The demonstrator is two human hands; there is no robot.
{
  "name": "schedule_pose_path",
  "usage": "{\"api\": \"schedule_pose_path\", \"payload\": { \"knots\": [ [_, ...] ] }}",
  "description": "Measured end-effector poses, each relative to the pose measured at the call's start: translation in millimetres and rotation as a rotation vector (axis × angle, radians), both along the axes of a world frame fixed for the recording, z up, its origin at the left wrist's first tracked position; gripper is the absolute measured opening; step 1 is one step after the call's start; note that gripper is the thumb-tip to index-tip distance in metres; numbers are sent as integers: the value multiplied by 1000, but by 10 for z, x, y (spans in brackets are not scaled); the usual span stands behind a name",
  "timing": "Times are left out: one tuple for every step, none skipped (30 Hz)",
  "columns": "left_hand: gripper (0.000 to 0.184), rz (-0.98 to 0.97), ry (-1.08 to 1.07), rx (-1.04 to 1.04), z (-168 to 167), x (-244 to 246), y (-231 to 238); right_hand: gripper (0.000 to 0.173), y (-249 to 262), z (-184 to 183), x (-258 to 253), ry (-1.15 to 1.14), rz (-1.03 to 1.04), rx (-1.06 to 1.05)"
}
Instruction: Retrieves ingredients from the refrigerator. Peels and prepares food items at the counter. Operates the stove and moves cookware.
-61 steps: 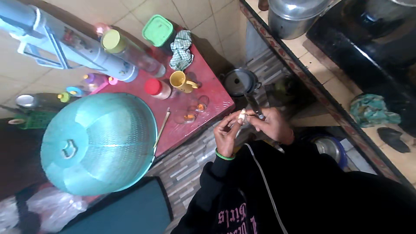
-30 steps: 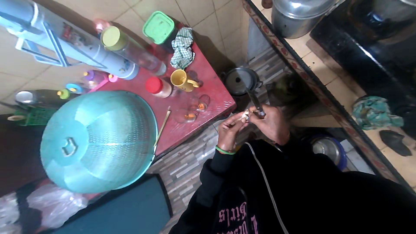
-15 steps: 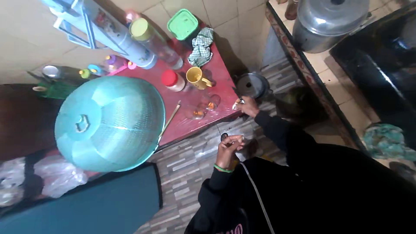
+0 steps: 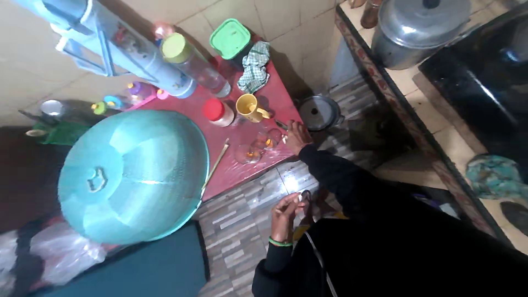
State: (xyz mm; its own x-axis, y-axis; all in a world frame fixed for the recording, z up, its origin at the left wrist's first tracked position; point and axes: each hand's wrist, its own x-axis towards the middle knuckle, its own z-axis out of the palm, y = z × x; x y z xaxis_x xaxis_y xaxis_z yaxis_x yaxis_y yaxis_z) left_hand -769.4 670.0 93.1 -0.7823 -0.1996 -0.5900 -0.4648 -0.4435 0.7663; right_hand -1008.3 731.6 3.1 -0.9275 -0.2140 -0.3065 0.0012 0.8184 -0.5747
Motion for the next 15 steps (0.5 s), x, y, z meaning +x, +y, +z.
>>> {"api": "schedule_pose_path", "payload": {
  "knots": [
    [19,-21,12,1,-4,-15,-6,64,-17,-15,5,9,11,-1],
    [20,-43,29,5,-8,-23,-10,62,-5,-30,19,14,24,-7],
    [20,-68,50,1,-9,-28,-16,59,29,-25,48,17,37,-28],
    [20,-95,76,-13,-14,-39,-27,56,84,10,88,32,49,-62],
    [20,-122,105,-34,-22,-53,-40,53,163,67,152,61,55,-96],
    [20,-149,135,-58,-37,-68,-49,50,262,95,244,101,49,-124],
    [20,-183,159,-76,-52,-82,-48,47,402,131,376,115,36,-157],
    [20,-222,175,-88,-62,-100,-40,44,571,178,543,101,13,-206],
    [20,-268,185,-97,-68,-128,-27,38,760,199,726,77,-19,-241],
    [21,-322,194,-98,-70,-166,-2,32,984,215,910,38,-59,-259],
    [21,-379,203,-99,-75,-205,41,28,1247,234,1106,-9,-103,-264],
    [21,-438,206,-93,-79,-239,96,28,1532,272,1330,-57,-157,-251],
    [21,-494,208,-78,-102,-271,158,30,1813,318,1572,-102,-231,-233],
    [21,-547,206,-63,-127,-296,230,32,2077,335,1830,-129,-322,-211],
    [21,-600,204,-48,-153,-312,302,34,2324,318,2093,-147,-422,-193]
  ]
}}
